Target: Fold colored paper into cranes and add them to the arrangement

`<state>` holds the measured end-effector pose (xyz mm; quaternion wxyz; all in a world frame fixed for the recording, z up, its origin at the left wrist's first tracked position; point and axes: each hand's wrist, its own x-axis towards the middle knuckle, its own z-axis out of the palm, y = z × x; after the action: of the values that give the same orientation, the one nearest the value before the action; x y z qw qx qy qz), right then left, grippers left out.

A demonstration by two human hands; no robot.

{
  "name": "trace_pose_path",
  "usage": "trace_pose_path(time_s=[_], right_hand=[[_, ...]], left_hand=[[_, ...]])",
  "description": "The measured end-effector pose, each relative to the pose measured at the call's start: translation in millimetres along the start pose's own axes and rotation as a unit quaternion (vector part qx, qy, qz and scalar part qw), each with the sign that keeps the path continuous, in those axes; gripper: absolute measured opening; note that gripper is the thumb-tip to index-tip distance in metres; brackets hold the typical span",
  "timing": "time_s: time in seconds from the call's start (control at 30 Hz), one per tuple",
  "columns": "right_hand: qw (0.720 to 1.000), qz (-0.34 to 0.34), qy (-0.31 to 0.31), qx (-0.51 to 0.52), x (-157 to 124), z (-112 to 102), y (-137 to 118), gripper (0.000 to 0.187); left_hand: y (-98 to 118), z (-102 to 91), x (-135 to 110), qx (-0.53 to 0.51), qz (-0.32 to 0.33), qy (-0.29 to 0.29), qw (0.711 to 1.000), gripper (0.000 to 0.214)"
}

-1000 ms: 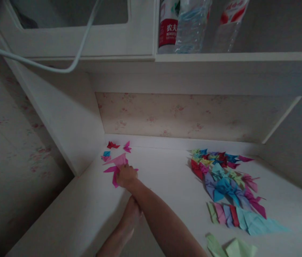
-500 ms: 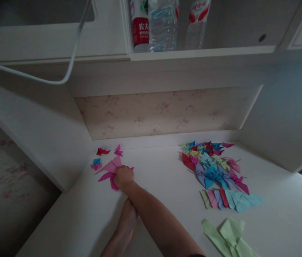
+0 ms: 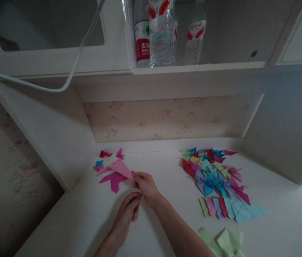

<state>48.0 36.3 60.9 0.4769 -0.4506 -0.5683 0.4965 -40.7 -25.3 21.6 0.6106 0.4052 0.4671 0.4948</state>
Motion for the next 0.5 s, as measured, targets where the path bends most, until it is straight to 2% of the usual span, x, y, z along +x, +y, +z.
trace_pose_path(time_s=[0.1, 0.2, 0.3, 0.4, 0.5], right_hand=[[0.997, 0.009, 0.018, 0.077, -33, -34, -7, 0.033], [0.999, -0.009, 0.05, 0.007, -56, -60, -7, 0.029], [0.996, -0.018, 0.056, -0.07, -72, -80, 1, 0.025], [0.993, -0.016, 0.07, -0.097, -81, -97, 11, 0.025], [0.992, -0.014, 0.08, -0.093, -85, -107, 18, 0.027]], left_hand=[[7, -1.0, -4, -0.054, -0.009, 0.003, 0.999, 0.019], [16, -2.4, -7, -0.129, -0.029, 0.001, 0.991, 0.026], [24, -4.3, -10, -0.174, -0.036, -0.001, 0.984, 0.032], [25, -5.5, -10, -0.153, -0.014, 0.013, 0.988, 0.04], [19, -5.1, -8, -0.079, 0.033, 0.011, 0.996, 0.041]])
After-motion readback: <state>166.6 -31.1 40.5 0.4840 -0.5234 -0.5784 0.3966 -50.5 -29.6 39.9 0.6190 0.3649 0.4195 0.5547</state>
